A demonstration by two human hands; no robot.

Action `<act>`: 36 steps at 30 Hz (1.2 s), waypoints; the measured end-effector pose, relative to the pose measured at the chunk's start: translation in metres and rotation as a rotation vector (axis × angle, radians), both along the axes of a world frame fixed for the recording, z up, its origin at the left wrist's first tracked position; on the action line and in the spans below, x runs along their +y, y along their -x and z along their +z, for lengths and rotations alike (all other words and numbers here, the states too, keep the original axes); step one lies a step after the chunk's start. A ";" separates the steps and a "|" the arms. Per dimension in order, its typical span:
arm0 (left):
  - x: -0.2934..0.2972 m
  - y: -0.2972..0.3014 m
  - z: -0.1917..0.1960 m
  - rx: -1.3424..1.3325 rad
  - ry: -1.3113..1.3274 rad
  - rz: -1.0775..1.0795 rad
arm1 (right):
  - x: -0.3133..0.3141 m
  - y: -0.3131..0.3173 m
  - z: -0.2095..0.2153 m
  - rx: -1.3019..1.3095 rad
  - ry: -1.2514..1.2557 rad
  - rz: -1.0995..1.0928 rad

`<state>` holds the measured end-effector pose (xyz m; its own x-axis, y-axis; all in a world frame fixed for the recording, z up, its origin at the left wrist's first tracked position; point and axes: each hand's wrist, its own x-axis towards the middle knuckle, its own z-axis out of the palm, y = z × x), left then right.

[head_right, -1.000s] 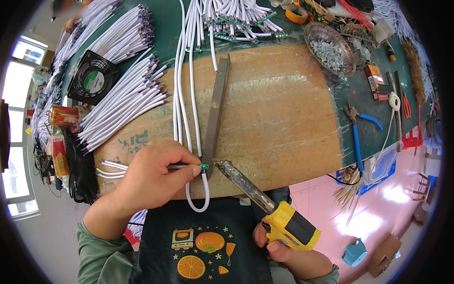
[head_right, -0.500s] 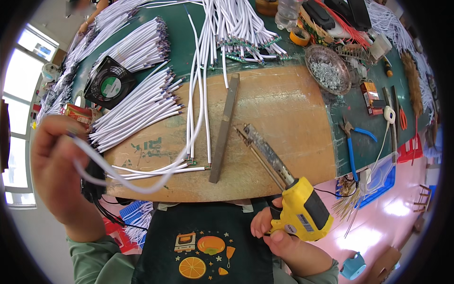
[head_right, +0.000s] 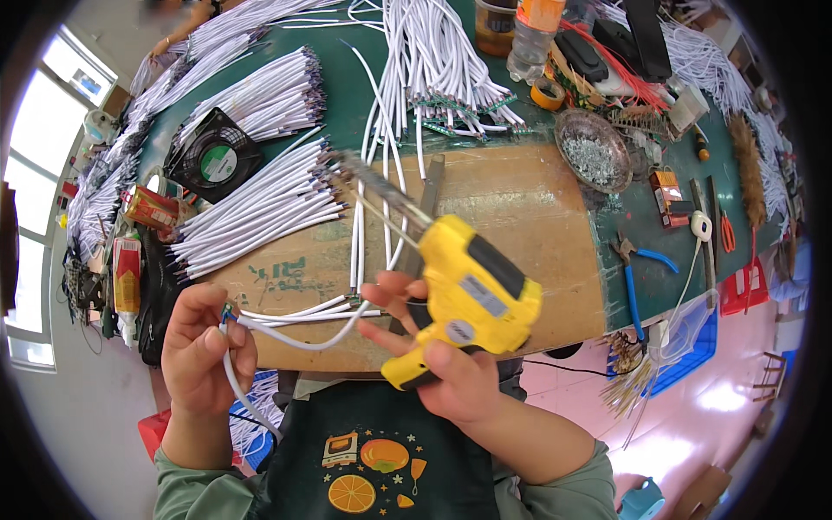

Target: The person solders electronic component blocks onto wire bundles using a handheld soldering gun and solder wire.

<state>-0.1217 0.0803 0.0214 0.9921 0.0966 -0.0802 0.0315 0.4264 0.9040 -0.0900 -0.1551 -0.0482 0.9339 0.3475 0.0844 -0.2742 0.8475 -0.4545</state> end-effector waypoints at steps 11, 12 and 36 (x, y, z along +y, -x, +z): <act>0.014 -0.019 0.045 -0.406 -0.036 0.071 | 0.047 -0.045 0.036 -0.009 0.201 0.046; 0.014 -0.025 0.045 -0.410 -0.017 0.080 | 0.052 -0.060 0.038 -0.043 0.198 0.017; -0.054 -0.046 -0.055 -0.211 -0.985 -0.257 | -0.129 -0.118 0.134 -0.334 0.707 -0.365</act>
